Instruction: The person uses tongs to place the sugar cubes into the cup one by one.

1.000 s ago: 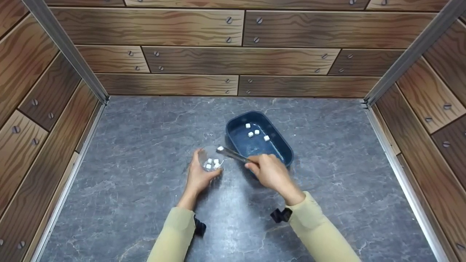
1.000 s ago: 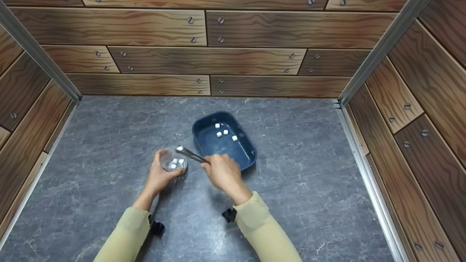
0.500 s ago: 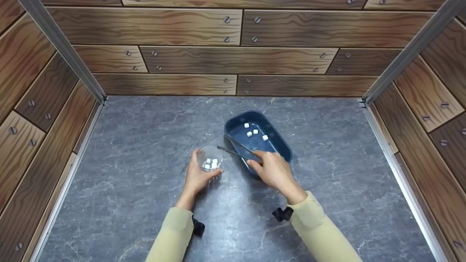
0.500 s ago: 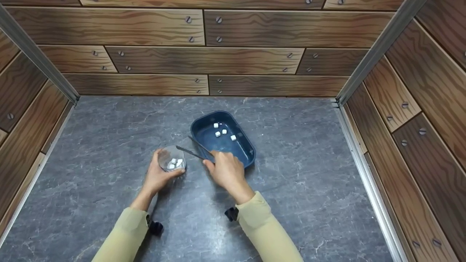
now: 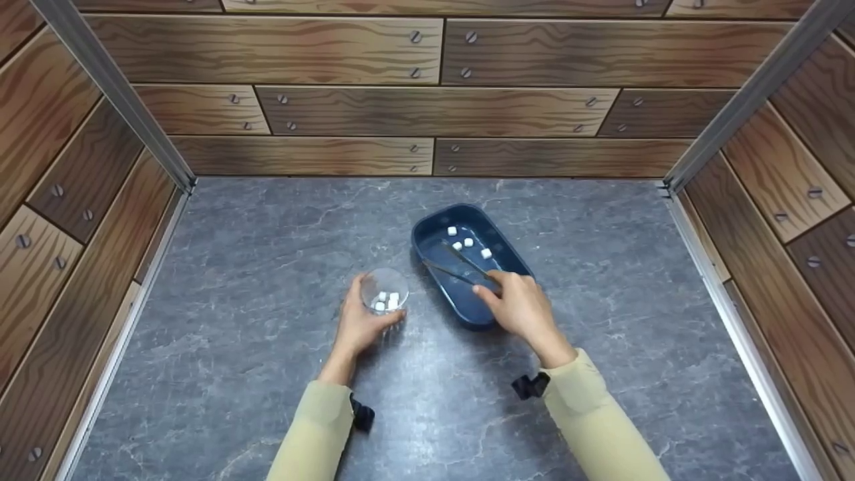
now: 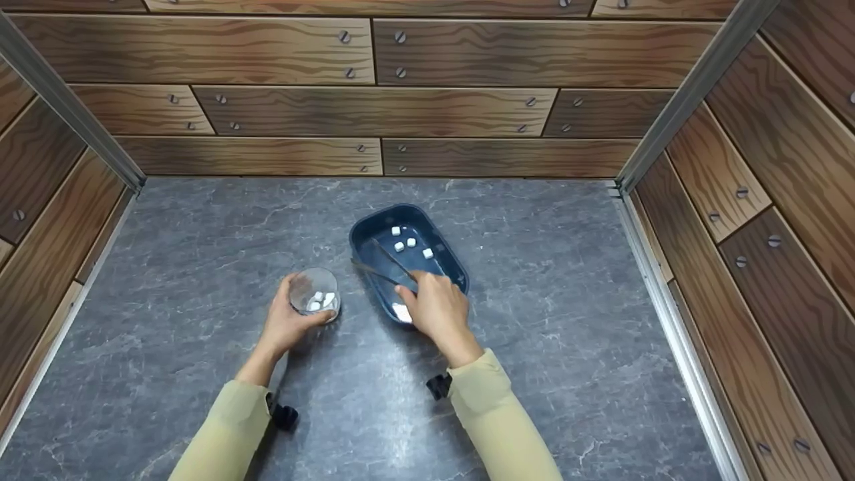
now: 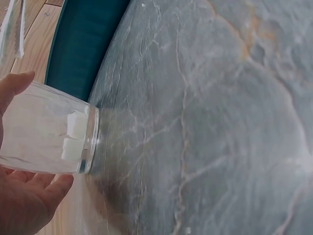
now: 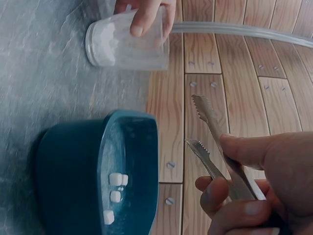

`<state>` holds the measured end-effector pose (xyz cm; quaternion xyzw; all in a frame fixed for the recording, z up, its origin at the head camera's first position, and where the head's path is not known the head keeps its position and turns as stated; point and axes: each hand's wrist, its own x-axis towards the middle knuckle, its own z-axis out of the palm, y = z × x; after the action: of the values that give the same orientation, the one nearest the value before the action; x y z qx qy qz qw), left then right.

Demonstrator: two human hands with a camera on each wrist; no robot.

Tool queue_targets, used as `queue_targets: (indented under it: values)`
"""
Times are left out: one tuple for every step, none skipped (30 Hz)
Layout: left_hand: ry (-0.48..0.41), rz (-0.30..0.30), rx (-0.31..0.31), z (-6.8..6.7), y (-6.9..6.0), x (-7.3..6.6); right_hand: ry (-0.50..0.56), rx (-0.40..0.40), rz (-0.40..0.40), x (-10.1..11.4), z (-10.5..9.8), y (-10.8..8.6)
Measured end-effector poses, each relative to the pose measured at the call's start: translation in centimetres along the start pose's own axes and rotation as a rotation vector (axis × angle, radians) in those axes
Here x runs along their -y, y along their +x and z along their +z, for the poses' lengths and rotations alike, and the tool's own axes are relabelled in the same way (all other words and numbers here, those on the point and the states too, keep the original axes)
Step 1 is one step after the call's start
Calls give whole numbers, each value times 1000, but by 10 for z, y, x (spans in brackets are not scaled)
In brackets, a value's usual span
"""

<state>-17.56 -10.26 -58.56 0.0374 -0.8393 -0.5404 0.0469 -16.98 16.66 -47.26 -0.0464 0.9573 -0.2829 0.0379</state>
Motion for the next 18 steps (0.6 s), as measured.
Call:
queue_targets:
  values:
    - [1, 3, -1, 0, 0, 0, -6, 0, 11, -2, 0, 1]
    - [2, 8, -2, 0, 1, 1, -13, -1, 21, -4, 0, 2]
    - [3, 13, -5, 0, 1, 1, -18, -2, 30, -6, 0, 3]
    - [5, 19, -8, 1, 1, 2, -24, -2, 39, -7, 0, 4]
    - [5, 23, -11, 1, 2, 3, -33, -4, 46, -9, 0, 5]
    - [5, 26, -14, 1, 2, 3, -44, -8, 54, -10, 0, 6]
    - [6, 31, -14, 1, 2, 4, -58, -11, 59, -12, 0, 6]
    - [7, 34, -14, 1, 2, 4, -71, -15, 65, -13, 0, 7]
    - [7, 34, -13, 1, 2, 4, -80, -15, 73, -14, 0, 8]
    - [7, 32, -11, 1, 2, 4, -91, -15, 80, -16, 0, 9]
    - [10, 27, -7, 1, 1, 4, -104, -15, 88, -17, 0, 9]
    - [14, 25, -4, 1, 1, 4, -115, -13, 95, -18, 0, 10]
    - [15, 23, -1, 0, 1, 3, -126, -12, 102, -19, 0, 12]
    - [14, 19, 1, 0, 1, 3, -134, -8, 111, -20, 0, 13]
    - [13, 19, 2, 0, 1, 3, -145, -7, 118, -20, 0, 14]
    - [11, 18, 3, 0, 2, 2, -156, -7, 124, -21, 0, 16]
    - [10, 20, 5, 0, 2, 2, -168, -9, 131, -22, 1, 18]
    - [5, 22, 8, 0, 2, 2, -177, -8, 138, -23, 1, 19]
